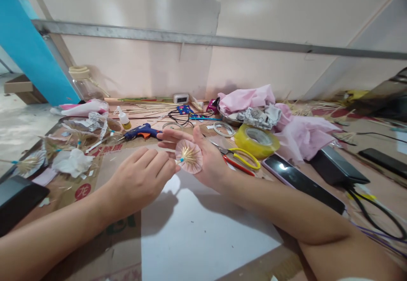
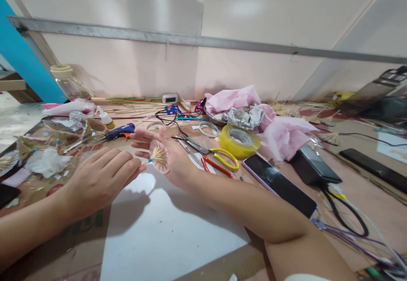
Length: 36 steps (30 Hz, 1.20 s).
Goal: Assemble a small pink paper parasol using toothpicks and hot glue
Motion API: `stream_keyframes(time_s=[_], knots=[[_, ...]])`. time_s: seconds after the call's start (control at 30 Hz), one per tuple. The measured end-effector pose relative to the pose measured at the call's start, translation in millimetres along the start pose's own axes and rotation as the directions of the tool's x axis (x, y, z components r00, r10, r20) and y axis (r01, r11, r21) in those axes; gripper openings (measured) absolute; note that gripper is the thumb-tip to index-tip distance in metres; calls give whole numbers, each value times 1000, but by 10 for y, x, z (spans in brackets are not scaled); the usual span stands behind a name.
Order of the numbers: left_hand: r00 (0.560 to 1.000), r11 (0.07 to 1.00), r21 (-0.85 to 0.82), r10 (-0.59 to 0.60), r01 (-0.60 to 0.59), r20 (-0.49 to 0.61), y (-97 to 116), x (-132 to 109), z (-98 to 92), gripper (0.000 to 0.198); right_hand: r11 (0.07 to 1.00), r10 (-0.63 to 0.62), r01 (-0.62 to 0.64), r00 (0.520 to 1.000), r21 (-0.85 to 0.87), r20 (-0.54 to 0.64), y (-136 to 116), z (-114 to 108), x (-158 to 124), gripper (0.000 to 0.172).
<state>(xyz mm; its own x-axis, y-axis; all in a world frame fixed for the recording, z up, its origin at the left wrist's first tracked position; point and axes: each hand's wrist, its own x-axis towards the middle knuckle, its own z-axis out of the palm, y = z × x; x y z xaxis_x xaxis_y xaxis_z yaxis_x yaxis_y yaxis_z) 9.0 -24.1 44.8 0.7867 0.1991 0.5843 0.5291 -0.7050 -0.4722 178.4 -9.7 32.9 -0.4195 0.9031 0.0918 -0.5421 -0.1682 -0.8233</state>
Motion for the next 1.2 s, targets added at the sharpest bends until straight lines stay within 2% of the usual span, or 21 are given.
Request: stream_keyframes(time_s=[0.33,0.4,0.47,0.53,0.6,0.63,0.67,0.7,0.73,0.77,0.83,0.9,0.97,1.03,1.1,1.17,1.2], knots=[[1000,1000,-20,12,-11,7,23,-9,4,22,985,-44,47,999,-168,24,14,-4,-26,55],[999,997,-64,-51,52,20,-22,-19,58,25,971,-113,121,992,-207,46,-24,-6,-22,56],[984,967,-182,-171,176,48,-79,-43,146,27,950,-195,203,979,-238,57,-90,-23,-1,55],[943,860,-389,-312,332,116,-128,-76,250,28,931,-260,259,965,-258,34,-169,-57,34,53],[849,616,-593,-450,519,275,-150,-106,342,27,912,-312,297,950,-281,-8,-237,-102,71,52],[806,477,-667,-476,573,352,-148,-118,377,28,898,-336,315,942,-307,-16,-261,-125,84,51],[783,363,-719,-466,593,411,-140,-129,404,29,876,-363,338,932,-343,-9,-277,-144,92,51],[779,289,-752,-442,592,444,-127,-140,423,30,846,-392,367,920,-388,15,-287,-159,91,50],[786,254,-772,-418,583,456,-112,-150,435,30,806,-420,398,906,-439,52,-291,-167,82,50],[798,255,-781,-400,570,451,-96,-162,443,30,758,-443,428,892,-492,94,-293,-168,64,50],[820,335,-769,-407,544,402,-67,-185,453,27,647,-466,475,865,-597,183,-301,-149,8,52],[839,433,-737,-424,519,342,-48,-202,460,24,520,-453,506,846,-688,281,-324,-108,-57,53],[844,468,-719,-428,514,325,-34,-203,461,25,390,-430,548,819,-740,380,-356,-59,-111,55],[831,428,-728,-421,536,364,-25,-189,453,24,291,-400,573,800,-766,447,-375,-18,-140,52],[814,372,-741,-416,559,405,-19,-168,433,22,235,-369,577,798,-783,477,-367,3,-140,48],[801,336,-747,-423,573,424,-15,-149,408,23,242,-341,553,818,-797,464,-332,0,-115,45],[790,325,-743,-433,585,433,-15,-141,395,24,276,-339,533,833,-799,438,-307,-10,-97,44]])
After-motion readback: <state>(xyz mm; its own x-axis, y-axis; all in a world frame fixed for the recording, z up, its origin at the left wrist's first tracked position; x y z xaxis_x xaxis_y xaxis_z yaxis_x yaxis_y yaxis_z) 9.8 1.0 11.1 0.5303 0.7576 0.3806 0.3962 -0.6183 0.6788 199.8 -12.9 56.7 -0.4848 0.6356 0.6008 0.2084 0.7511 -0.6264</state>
